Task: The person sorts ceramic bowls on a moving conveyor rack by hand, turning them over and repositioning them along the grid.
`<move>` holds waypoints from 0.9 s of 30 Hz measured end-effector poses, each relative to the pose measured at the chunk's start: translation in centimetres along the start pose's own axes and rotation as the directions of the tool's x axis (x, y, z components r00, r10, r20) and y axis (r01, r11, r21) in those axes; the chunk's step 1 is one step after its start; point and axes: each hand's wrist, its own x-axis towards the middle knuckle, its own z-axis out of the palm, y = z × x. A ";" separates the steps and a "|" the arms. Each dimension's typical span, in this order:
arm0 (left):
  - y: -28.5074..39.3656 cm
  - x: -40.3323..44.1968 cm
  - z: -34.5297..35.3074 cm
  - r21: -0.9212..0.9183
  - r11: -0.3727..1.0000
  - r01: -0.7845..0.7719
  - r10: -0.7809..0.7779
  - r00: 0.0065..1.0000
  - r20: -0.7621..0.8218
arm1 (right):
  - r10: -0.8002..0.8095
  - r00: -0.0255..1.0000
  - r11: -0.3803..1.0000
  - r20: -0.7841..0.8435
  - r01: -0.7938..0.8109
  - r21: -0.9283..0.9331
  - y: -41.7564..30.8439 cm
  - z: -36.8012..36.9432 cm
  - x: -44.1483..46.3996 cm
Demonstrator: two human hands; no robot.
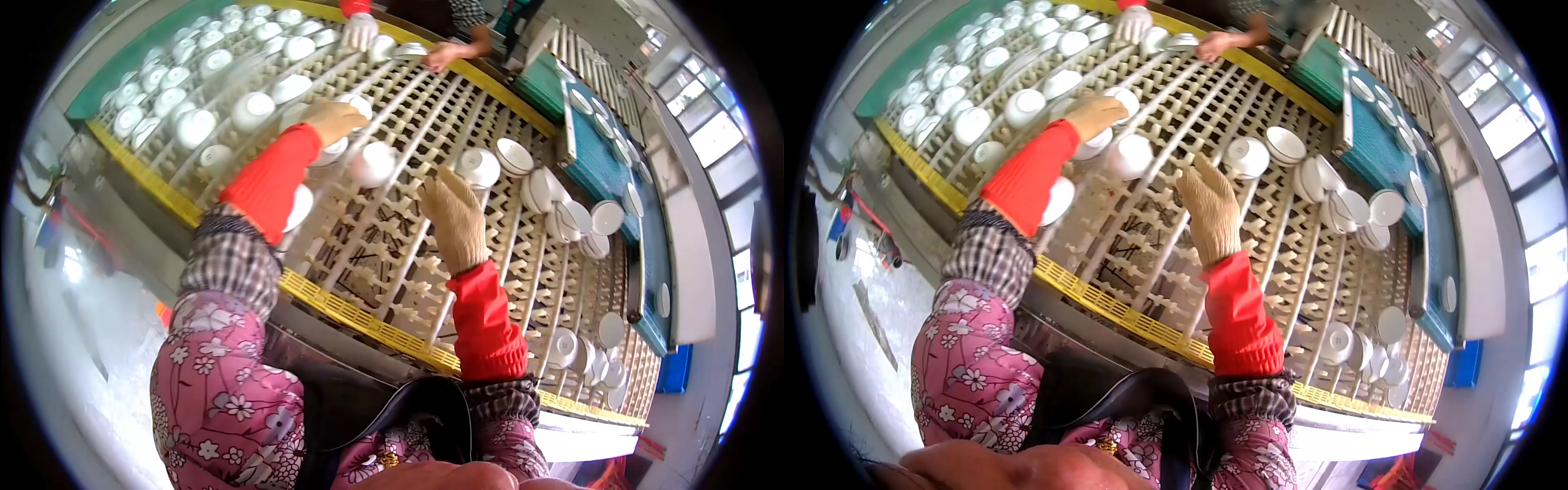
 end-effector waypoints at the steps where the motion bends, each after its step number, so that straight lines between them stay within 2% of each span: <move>1: -0.2 -0.5 0.2 0.095 0.992 -0.088 0.098 0.990 -0.102 | 0.270 0.960 0.828 -0.078 -0.190 0.528 1.4 -0.2 -1.9; 2: 0.8 -1.1 -0.8 0.082 0.995 -0.060 0.064 0.997 -0.044 | 0.260 0.950 0.921 -0.174 -0.190 0.341 1.8 -2.0 -3.4; 3: 2.2 -1.9 -1.5 0.074 0.997 0.002 0.002 0.998 -0.060 | 0.297 0.925 0.931 -0.237 -0.226 0.285 1.8 -3.8 -4.3; 5: 5.8 -2.4 -3.4 0.081 0.958 0.275 -0.280 0.959 0.055 | 0.244 0.878 0.969 -0.412 -0.238 0.068 4.2 -8.1 -5.4; 7: 5.6 -2.9 -3.2 0.033 0.974 0.223 -0.221 0.973 -0.062 | 0.191 0.907 0.979 -0.375 -0.206 0.001 7.7 -13.5 -5.0; 9: 6.9 -3.2 -3.4 0.082 0.975 0.209 -0.197 0.971 -0.133 | 0.190 0.839 0.960 -0.510 -0.268 -0.084 6.7 -16.3 -4.2; 10: 7.5 -3.3 -3.6 0.110 0.972 0.207 -0.186 0.967 -0.173 | 0.064 0.792 0.993 -0.607 -0.111 -0.041 10.8 -17.3 -2.8; 13: 8.7 -3.2 -3.8 0.194 0.947 0.257 -0.224 0.958 -0.177 | -0.143 0.828 0.841 -0.543 -0.187 -0.507 13.8 -20.2 1.2; 14: 8.8 -3.3 -3.6 0.216 0.939 0.269 -0.236 0.957 -0.169 | -0.098 0.853 0.828 -0.513 -0.217 -0.518 13.8 -20.4 2.6; 17: 7.8 -3.6 -2.3 0.294 0.943 0.157 -0.045 0.934 -0.354 | 0.088 0.901 0.766 -0.426 -0.334 -0.549 13.9 -20.0 5.7; 19: 7.7 -3.8 -2.0 0.218 0.965 0.148 -0.066 0.936 -0.347 | 0.270 0.881 0.671 -0.388 -0.461 -0.580 14.6 -19.5 6.7; 20: 8.0 -3.9 -2.2 0.183 0.972 0.146 -0.076 0.936 -0.343 | 0.219 0.899 0.666 -0.379 -0.421 -0.615 13.7 -18.9 6.3; 23: 10.5 -4.0 -4.0 0.069 0.978 0.196 -0.173 0.950 -0.259 | 0.138 0.931 0.736 -0.339 -0.325 -0.594 13.5 -17.5 3.6; 24: 11.6 -4.1 -4.9 0.068 0.972 0.226 -0.208 0.956 -0.204 | 0.267 0.929 0.783 -0.256 -0.364 -0.505 12.3 -17.6 2.2; 25: 13.3 -3.7 -5.3 0.077 0.955 0.287 -0.281 0.956 -0.087 | 0.285 0.935 0.847 -0.210 -0.348 -0.402 10.6 -17.4 0.4; 26: 15.0 -3.2 -5.5 0.094 0.935 0.342 -0.346 0.938 0.028 | 0.388 0.895 0.898 -0.221 -0.421 -0.129 10.9 -16.4 -0.7; 27: 16.3 -3.1 -5.7 0.119 0.912 0.392 -0.406 0.903 0.142 | 0.487 0.850 0.872 -0.201 -0.463 0.157 11.1 -15.2 -1.7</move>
